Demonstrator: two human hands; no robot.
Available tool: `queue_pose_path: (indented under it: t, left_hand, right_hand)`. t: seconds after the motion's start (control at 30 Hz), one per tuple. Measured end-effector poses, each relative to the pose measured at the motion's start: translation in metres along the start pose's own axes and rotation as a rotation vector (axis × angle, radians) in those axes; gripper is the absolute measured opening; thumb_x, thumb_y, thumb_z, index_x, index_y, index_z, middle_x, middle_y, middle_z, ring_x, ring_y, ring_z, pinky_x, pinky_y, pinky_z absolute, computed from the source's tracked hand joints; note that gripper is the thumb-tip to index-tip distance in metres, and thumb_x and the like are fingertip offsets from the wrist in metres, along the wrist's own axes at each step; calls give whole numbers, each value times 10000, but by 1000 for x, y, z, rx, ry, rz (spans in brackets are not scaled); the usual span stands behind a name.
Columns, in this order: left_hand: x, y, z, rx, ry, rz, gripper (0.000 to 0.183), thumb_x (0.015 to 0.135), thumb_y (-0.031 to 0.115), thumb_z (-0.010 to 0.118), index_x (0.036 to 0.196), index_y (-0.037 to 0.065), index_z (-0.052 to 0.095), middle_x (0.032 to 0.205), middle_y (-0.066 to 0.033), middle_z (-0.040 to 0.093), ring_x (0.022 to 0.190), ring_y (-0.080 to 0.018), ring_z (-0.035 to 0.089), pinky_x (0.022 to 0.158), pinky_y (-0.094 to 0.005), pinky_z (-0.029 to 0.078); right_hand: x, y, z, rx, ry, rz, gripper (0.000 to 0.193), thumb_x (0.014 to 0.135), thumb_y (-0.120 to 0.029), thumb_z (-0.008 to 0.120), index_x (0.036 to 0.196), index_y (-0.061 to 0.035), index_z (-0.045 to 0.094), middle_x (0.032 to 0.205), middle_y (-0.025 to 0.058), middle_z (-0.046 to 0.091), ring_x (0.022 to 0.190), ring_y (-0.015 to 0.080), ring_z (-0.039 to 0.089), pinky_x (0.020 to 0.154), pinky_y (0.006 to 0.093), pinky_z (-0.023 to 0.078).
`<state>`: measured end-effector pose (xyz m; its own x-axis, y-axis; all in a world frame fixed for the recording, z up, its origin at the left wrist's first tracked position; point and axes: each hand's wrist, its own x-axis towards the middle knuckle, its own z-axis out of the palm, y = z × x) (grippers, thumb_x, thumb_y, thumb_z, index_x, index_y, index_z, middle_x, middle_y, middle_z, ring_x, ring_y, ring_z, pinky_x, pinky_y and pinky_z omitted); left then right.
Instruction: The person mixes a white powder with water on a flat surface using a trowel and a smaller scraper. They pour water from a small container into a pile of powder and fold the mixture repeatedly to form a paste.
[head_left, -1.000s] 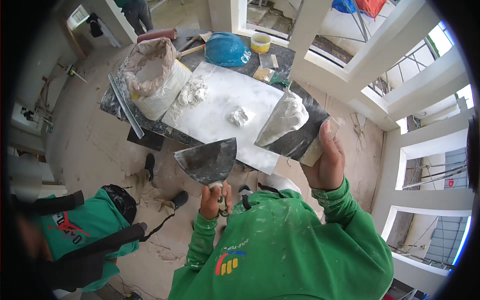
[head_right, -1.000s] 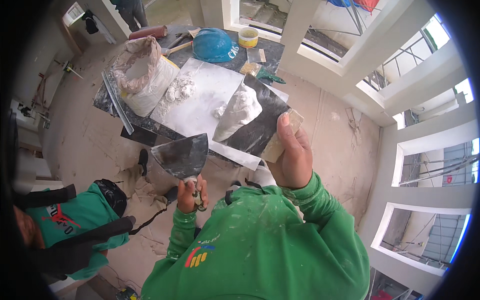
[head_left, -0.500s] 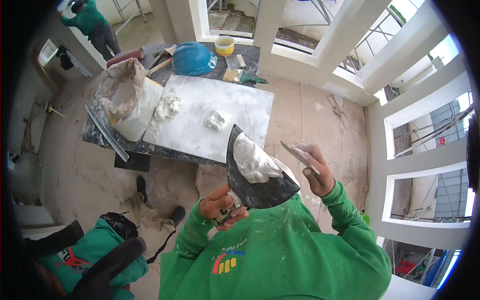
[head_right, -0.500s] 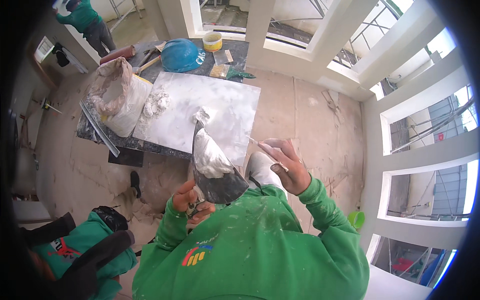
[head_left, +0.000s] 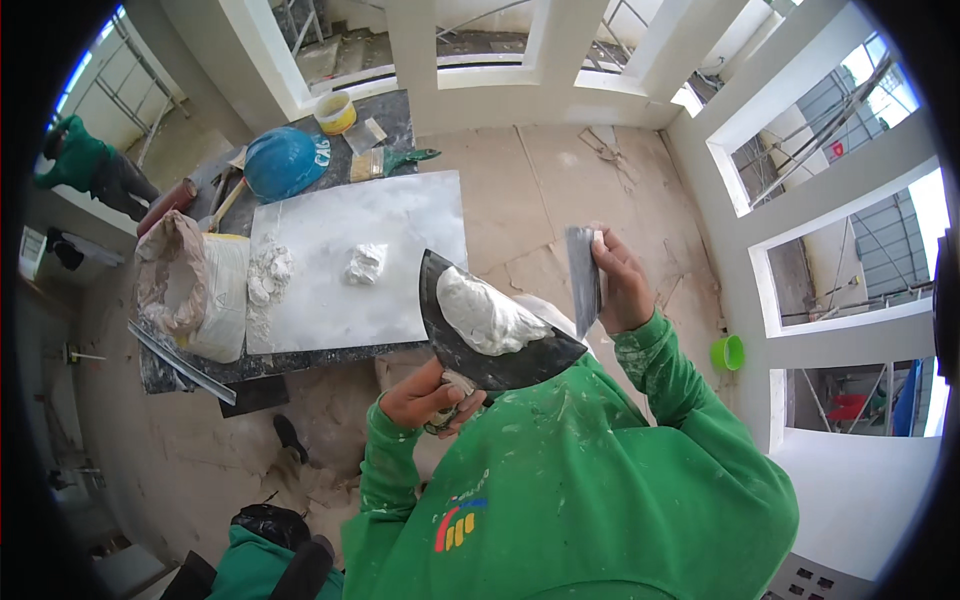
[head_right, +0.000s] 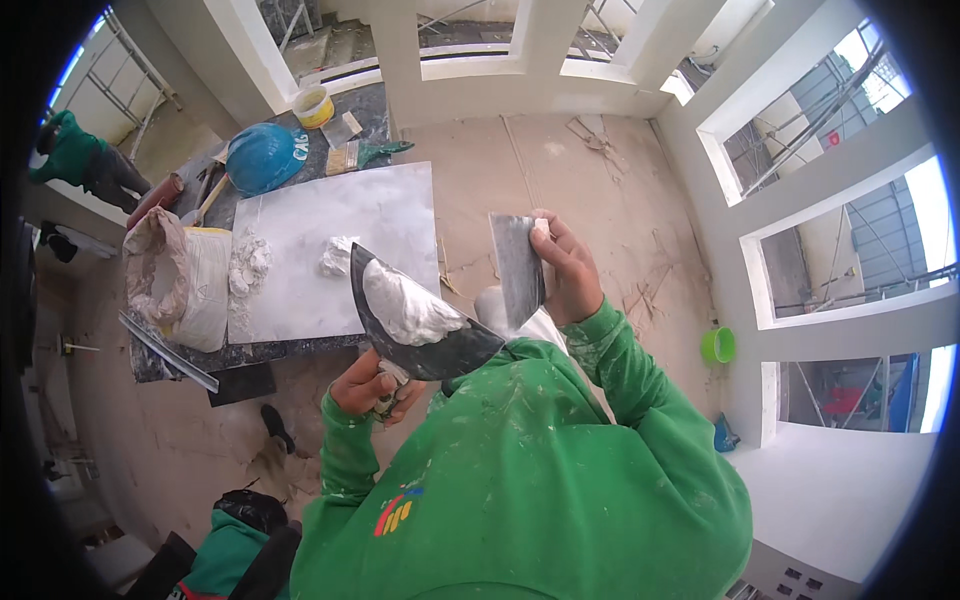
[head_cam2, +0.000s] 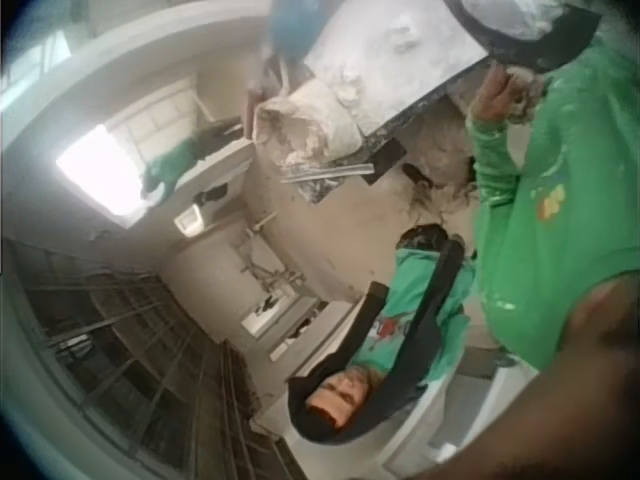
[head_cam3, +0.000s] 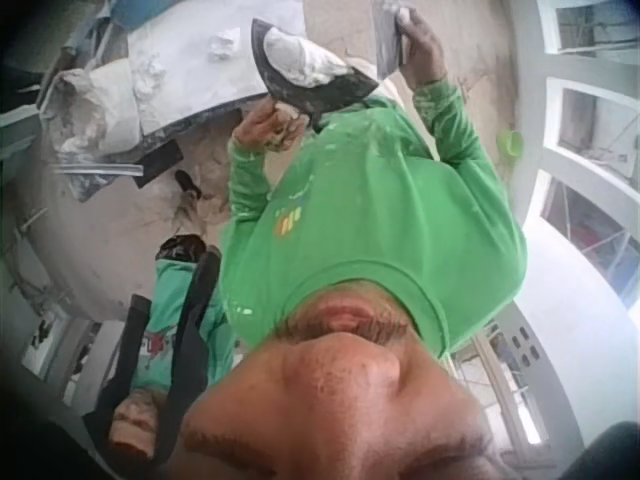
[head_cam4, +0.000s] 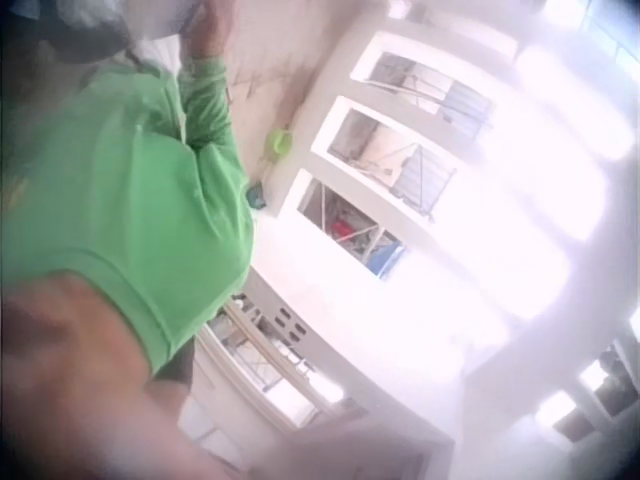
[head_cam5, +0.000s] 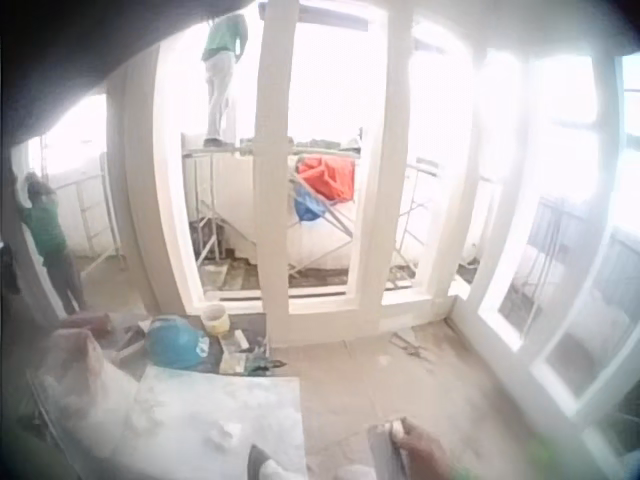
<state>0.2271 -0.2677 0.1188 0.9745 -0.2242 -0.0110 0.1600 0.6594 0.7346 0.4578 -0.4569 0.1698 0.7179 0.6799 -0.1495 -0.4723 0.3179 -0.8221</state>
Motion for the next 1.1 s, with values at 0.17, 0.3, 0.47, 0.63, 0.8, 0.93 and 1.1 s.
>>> queue_pose_path:
  t: [0.17, 0.3, 0.47, 0.63, 0.8, 0.93, 1.1]
  left_hand:
    - [56, -6, 0, 274, -172, -98, 247, 999, 146, 413, 1197, -3, 407, 766, -28, 508, 519, -76, 481, 457, -234, 411]
    - [99, -3, -5, 244, -229, -214, 329, 991, 198, 447, 1229, -19, 383, 747, -35, 498, 492, -71, 445, 424, -228, 381]
    - [164, -9, 5, 291, -232, -384, 348, 986, 242, 470, 1197, -24, 393, 700, -31, 477, 480, -72, 441, 413, -227, 367]
    - [269, -20, 34, 322, -317, -338, 273, 996, 206, 430, 1157, -12, 402, 680, -17, 481, 467, -70, 444, 413, -221, 367]
    - [384, -45, 63, 306, -374, -427, 197, 1003, 200, 417, 1051, 9, 417, 671, -11, 483, 454, -65, 428, 443, -219, 372]
    - [477, -56, 94, 313, -441, -501, 192, 1006, 214, 419, 992, 23, 428, 661, -13, 479, 456, -66, 424, 450, -231, 375]
    - [559, -70, 121, 371, -524, -580, 184, 995, 189, 422, 956, 12, 450, 654, -21, 483, 451, -80, 434, 416, -239, 364]
  right_hand:
    - [27, 17, -25, 805, -645, 393, 420, 993, -439, 409, 1046, -47, 549, 852, 19, 555, 695, 131, 565, 652, 260, 507]
    - [11, -6, -13, -393, -110, 82, 533, 985, -517, 391, 1061, -18, 566, 920, 10, 576, 803, 79, 523, 742, 259, 456]
    - [31, -6, -135, -679, -219, 139, 471, 1003, -447, 401, 1052, -7, 563, 938, 48, 603, 839, 101, 533, 777, 275, 451]
    - [53, -34, -241, 332, -333, 195, 377, 1004, -389, 420, 1043, -31, 529, 775, 38, 518, 601, 104, 511, 510, 238, 438]
    - [81, -85, -305, 814, -322, 222, 504, 976, -526, 380, 1009, -48, 536, 746, -18, 479, 535, 84, 476, 448, 197, 387]
    - [77, -119, -359, 108, 68, 65, 608, 928, -632, 393, 1058, -62, 560, 778, -30, 532, 651, 48, 502, 587, 194, 434]
    - [36, -202, -426, 628, 209, 74, 598, 885, -703, 360, 836, -117, 471, 571, -70, 339, 308, 30, 260, 261, 189, 178]
